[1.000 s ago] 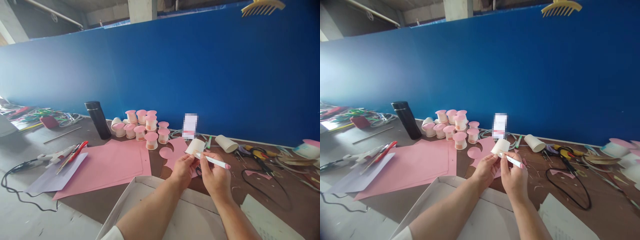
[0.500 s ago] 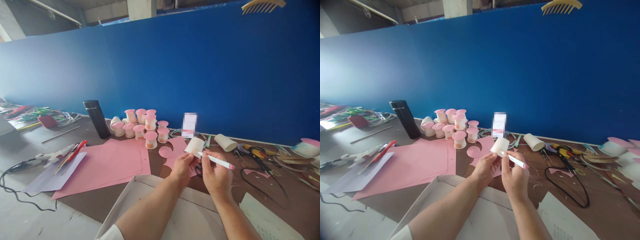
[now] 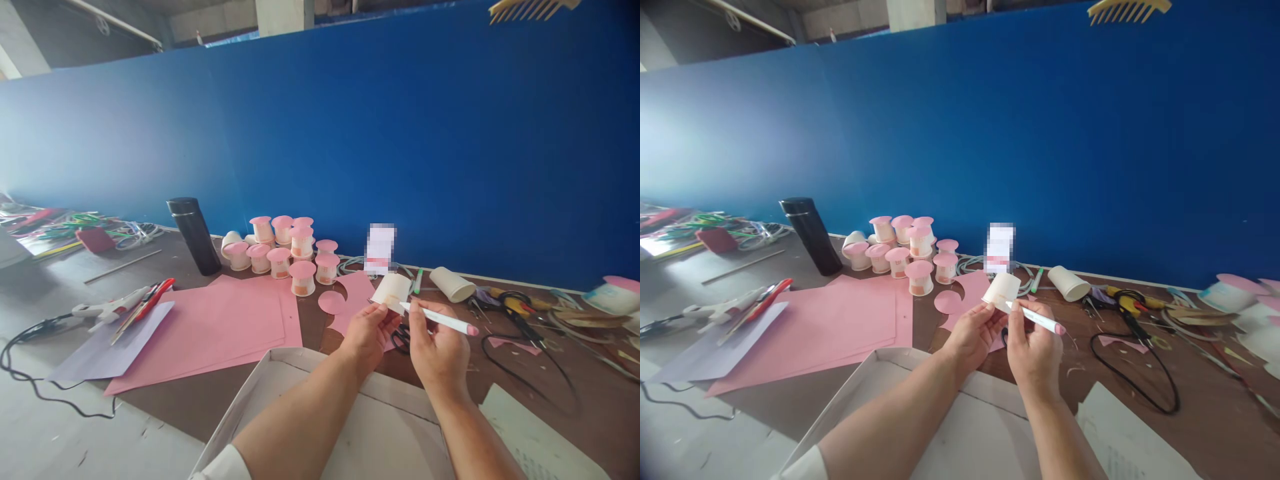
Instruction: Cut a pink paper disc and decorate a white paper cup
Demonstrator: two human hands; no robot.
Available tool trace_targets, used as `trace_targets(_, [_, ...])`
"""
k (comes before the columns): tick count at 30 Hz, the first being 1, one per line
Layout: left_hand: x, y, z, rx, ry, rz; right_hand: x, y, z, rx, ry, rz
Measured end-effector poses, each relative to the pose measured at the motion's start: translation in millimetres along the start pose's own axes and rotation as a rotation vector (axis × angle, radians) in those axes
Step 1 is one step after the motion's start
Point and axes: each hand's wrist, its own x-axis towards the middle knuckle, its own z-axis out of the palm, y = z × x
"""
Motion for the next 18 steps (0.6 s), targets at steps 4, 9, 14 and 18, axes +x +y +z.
trace_targets(4, [-0.1,0.6,0.4,0.004,-0.003,-0.005,-0.1,0.4,0.5,0.004,-0.009,-0.017])
trace_targets(9, [0.2,0.0,-0.2,0.015,-0.007,0.004,-0.8,-1.8,-0.6,0.003,-0.018,-0.018])
trace_targets(14, [-0.7,-0.2,0.3,0.041,-0.013,-0.009,0.0,-3.1,-0.3,-0.01,0.001,-0.009])
trace_targets(18, [-2.1,0.9,1.8,0.047,-0.019,-0.004,0.2,-1.1,-0.7,-0.009,0.0,0.002])
